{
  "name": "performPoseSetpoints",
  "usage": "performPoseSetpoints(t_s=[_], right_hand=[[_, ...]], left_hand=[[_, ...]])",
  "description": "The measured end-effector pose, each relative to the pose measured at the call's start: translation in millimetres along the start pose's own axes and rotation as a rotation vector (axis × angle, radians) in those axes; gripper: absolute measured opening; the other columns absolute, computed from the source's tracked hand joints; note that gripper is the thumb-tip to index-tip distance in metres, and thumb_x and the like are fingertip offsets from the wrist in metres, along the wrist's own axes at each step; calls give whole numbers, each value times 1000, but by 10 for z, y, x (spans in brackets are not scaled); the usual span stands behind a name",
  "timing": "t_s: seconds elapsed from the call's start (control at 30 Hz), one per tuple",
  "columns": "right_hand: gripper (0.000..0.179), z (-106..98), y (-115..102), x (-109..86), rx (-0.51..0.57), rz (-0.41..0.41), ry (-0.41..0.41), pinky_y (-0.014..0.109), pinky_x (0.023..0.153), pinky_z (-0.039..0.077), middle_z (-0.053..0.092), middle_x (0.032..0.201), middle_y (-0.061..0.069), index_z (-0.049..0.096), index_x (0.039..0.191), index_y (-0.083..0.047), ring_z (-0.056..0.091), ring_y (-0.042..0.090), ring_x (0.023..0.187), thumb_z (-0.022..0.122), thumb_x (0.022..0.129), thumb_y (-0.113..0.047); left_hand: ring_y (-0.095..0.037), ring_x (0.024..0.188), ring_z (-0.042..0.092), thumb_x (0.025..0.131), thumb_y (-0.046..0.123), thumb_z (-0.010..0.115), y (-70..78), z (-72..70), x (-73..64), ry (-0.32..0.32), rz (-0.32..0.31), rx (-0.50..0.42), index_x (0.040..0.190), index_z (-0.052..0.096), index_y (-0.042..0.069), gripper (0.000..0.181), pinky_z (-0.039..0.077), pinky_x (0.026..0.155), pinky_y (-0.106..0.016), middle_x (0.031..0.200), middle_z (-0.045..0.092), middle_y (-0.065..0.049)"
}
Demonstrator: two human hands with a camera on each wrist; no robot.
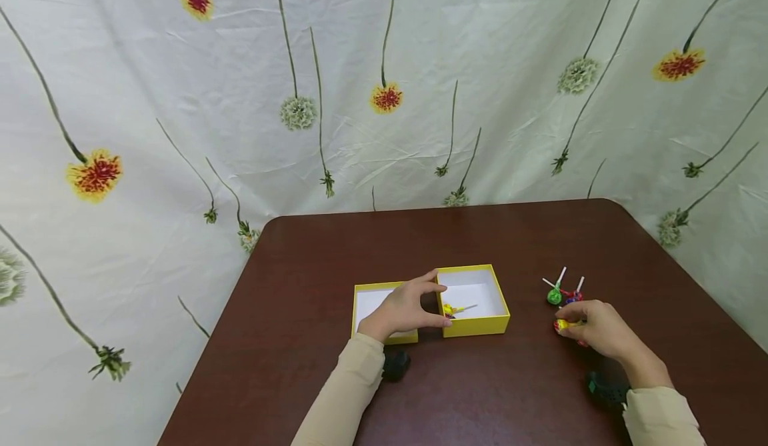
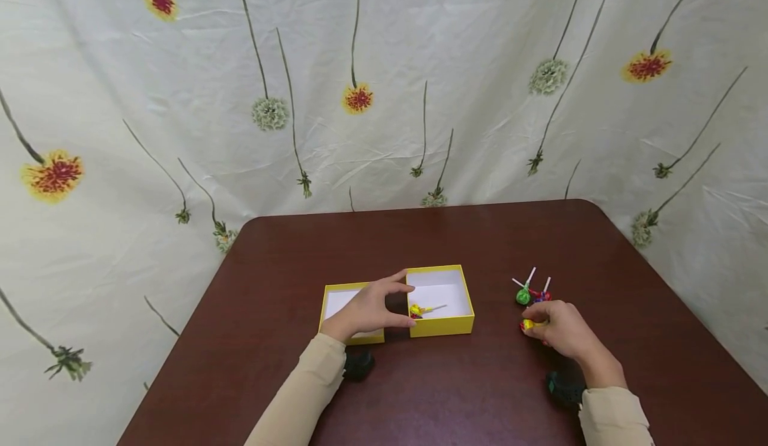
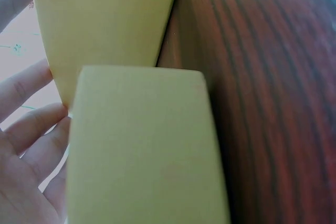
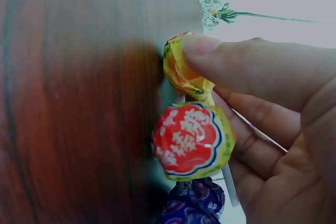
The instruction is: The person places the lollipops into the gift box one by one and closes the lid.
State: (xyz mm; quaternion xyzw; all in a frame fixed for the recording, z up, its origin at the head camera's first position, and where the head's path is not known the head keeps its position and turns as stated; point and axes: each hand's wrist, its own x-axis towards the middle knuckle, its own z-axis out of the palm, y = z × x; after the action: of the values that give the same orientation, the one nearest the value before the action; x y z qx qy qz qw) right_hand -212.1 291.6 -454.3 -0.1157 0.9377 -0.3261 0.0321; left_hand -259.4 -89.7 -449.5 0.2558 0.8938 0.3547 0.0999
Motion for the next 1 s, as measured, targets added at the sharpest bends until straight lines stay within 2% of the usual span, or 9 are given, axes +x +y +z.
performPoseSetpoints(t_s=[0.17, 0.33, 0.5, 0.57, 0.6, 0.73, 0.8, 0.83, 1.0], right_hand=[[24, 16, -27, 3, 46, 11, 15, 26, 50, 46, 72, 91, 11, 73, 107, 3, 53, 7, 55, 77, 85, -7], [26, 11, -107, 36, 52, 3, 87, 25, 53, 47, 74, 100, 15, 75, 108, -1, 55, 5, 62, 79, 85, -11], [25, -3, -221, 98, 47, -12, 132, 26, 52, 40, 73, 89, 7, 76, 108, -5, 45, 5, 58, 79, 85, -16], [25, -4, -255, 121, 62, -27, 147, 32, 75, 53, 73, 82, 9, 76, 107, -5, 45, 5, 57, 79, 85, -16], [24, 0, -271, 132, 78, -38, 158, 40, 90, 52, 74, 83, 11, 76, 107, -4, 47, 5, 58, 80, 85, -15], [24, 51, -361, 177, 131, -44, 186, 46, 105, 48, 76, 101, 17, 77, 106, -7, 59, -3, 83, 81, 85, -17], [25, 89, -408, 197, 170, -32, 189, 30, 83, 56, 75, 110, 15, 77, 107, -8, 59, -4, 95, 80, 85, -19], [26, 107, -432, 208, 184, -20, 187, 24, 74, 55, 75, 109, 12, 77, 108, -9, 58, -5, 97, 80, 86, -21], [27, 184, -558, 282, 288, -13, 175, 23, 74, 54, 76, 103, 9, 76, 110, -7, 61, 3, 92, 79, 87, -22]], left_hand=[[-25, 150, 35, 79, 50, 82, -2, 2, 3, -1, 1, -1, 139, 61, 17, 71, 41, 114, -48, 166, 29, 1], [-25, 150, 35, 79, 50, 82, -9, 4, 5, -3, 2, -6, 140, 61, 17, 72, 40, 115, -49, 166, 29, 0], [-26, 150, 34, 80, 49, 81, -15, 0, 5, -2, 4, 1, 140, 60, 18, 71, 40, 115, -49, 166, 28, -1], [-26, 150, 34, 80, 49, 82, -7, 2, 11, -4, 1, -2, 141, 60, 18, 72, 40, 115, -49, 166, 28, -1], [-26, 150, 34, 80, 50, 82, -3, 4, 14, -4, 0, -2, 141, 60, 18, 72, 40, 115, -49, 166, 28, 0], [-26, 150, 34, 79, 50, 82, -1, -4, 12, -2, 1, -3, 140, 60, 18, 72, 40, 115, -49, 166, 28, -1], [-26, 150, 35, 79, 50, 82, -3, -4, 14, -1, 4, 2, 140, 61, 18, 72, 40, 115, -49, 166, 29, -1], [-26, 150, 35, 79, 50, 82, -3, -4, 14, 0, 5, 4, 140, 61, 18, 72, 41, 115, -49, 166, 29, -1], [-26, 149, 35, 79, 50, 82, -8, -6, 9, -4, 6, 8, 140, 60, 18, 73, 41, 114, -48, 166, 28, -1]])
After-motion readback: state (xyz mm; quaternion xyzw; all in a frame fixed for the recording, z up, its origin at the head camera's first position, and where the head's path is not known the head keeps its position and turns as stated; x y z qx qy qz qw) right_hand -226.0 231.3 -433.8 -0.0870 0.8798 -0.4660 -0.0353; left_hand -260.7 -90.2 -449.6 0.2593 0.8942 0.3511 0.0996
